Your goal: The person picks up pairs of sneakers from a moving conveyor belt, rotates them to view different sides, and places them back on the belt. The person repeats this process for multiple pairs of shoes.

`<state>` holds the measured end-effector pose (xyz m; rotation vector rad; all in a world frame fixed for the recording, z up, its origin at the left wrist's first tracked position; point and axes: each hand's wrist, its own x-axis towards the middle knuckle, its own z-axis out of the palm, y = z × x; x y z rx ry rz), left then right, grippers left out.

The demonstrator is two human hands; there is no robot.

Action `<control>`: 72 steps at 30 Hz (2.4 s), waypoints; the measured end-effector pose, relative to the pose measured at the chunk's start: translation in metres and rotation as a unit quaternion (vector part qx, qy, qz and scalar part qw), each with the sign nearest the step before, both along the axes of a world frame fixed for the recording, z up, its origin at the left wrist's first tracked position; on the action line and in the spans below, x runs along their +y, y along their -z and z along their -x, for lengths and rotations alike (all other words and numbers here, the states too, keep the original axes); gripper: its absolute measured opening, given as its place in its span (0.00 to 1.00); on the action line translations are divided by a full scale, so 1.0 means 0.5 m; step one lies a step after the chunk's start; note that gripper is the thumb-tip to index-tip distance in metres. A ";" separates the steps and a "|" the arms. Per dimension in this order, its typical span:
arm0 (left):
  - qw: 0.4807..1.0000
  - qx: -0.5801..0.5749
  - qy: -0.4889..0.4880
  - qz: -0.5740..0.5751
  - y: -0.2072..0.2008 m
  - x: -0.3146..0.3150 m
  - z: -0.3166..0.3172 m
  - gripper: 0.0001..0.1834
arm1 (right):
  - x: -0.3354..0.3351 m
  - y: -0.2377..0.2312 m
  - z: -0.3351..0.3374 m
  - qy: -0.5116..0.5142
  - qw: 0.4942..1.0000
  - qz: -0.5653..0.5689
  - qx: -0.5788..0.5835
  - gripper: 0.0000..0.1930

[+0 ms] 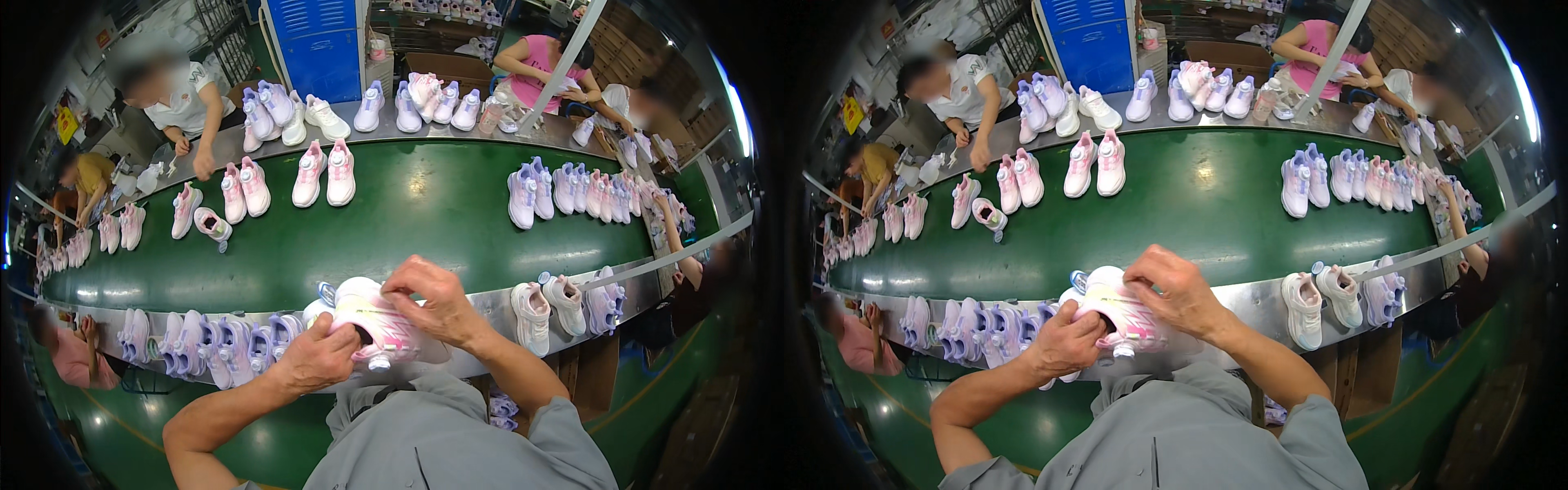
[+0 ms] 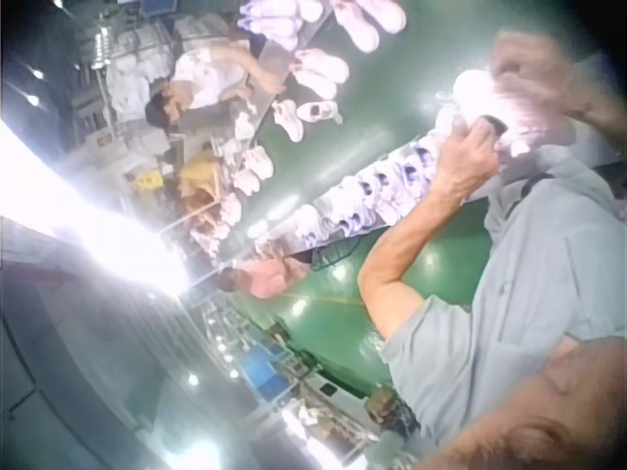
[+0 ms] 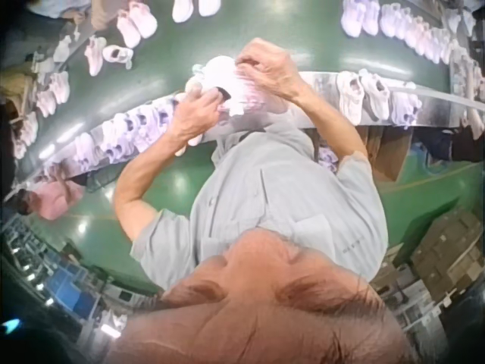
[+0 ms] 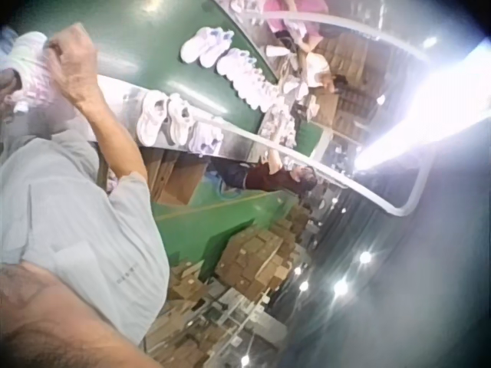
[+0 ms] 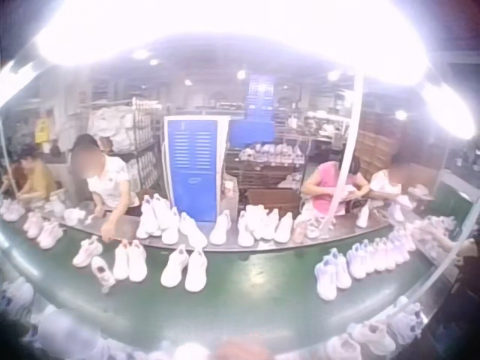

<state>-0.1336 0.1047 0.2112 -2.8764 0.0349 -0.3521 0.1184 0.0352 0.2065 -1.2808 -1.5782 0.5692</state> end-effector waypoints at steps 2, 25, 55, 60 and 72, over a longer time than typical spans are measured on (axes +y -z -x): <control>1.000 -0.014 0.017 0.001 0.000 -0.004 -0.003 0.06 | 0.008 0.010 0.016 -0.005 0.999 -0.026 -0.047 0.08; 0.997 0.001 0.060 -0.047 -0.002 0.005 -0.015 0.06 | 0.007 0.032 -0.046 -0.112 0.989 0.085 0.046 0.08; 0.988 0.072 0.131 -0.047 0.013 -0.001 -0.048 0.08 | 0.070 0.028 -0.044 -0.176 0.973 0.104 -0.105 0.06; 0.983 0.091 0.151 -0.055 0.017 -0.001 -0.063 0.08 | 0.105 0.040 -0.045 -0.243 0.945 0.133 -0.173 0.09; 0.989 0.012 0.145 -0.026 0.047 0.024 -0.024 0.06 | 0.040 0.052 -0.047 -0.158 0.985 0.058 -0.028 0.03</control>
